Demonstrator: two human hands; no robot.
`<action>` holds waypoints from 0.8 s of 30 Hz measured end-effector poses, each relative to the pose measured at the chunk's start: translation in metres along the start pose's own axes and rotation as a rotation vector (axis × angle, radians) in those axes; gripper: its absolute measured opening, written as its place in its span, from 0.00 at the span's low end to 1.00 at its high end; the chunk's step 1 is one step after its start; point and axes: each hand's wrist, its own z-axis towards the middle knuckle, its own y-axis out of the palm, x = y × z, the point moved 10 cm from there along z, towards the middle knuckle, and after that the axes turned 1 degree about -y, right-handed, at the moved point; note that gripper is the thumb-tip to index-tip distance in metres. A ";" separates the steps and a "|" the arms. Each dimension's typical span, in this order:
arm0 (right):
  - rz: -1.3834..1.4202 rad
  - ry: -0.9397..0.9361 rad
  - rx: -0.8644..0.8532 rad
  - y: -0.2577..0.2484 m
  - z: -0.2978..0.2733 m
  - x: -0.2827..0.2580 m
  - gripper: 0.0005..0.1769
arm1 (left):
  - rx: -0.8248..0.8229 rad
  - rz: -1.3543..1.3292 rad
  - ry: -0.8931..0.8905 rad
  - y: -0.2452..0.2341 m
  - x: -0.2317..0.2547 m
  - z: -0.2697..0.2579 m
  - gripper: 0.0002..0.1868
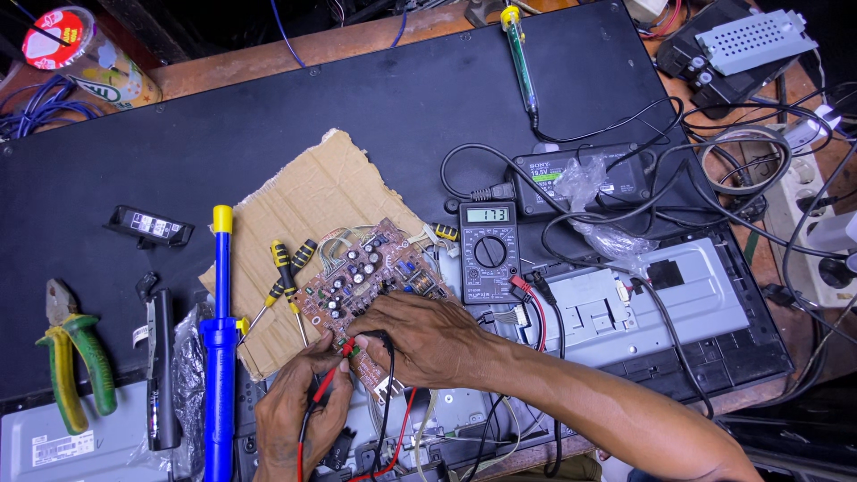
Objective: The person uses a multimeter to test various points on a circuit board placed on a workbench. They move the multimeter probes across different components while observing the readings on the multimeter display. A remote control is briefly handled and placed on the table.
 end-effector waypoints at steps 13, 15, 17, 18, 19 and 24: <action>-0.010 -0.020 0.020 -0.002 0.000 -0.001 0.11 | 0.001 0.006 -0.015 0.001 -0.002 0.000 0.01; -0.011 -0.030 0.018 -0.001 0.000 -0.003 0.09 | -0.006 -0.001 -0.009 0.001 -0.002 -0.001 0.01; 0.022 -0.037 0.011 -0.001 0.000 -0.002 0.09 | -0.005 -0.001 -0.013 0.001 -0.003 -0.001 0.01; 0.053 -0.042 0.005 -0.001 -0.001 -0.002 0.10 | -0.005 -0.002 -0.018 0.001 -0.003 -0.001 0.01; 0.053 -0.042 0.006 -0.001 0.000 -0.002 0.10 | -0.005 -0.002 -0.017 0.000 -0.002 0.000 0.01; 0.071 -0.044 -0.005 -0.003 0.001 -0.003 0.11 | 0.002 -0.005 -0.008 -0.001 0.000 0.001 0.01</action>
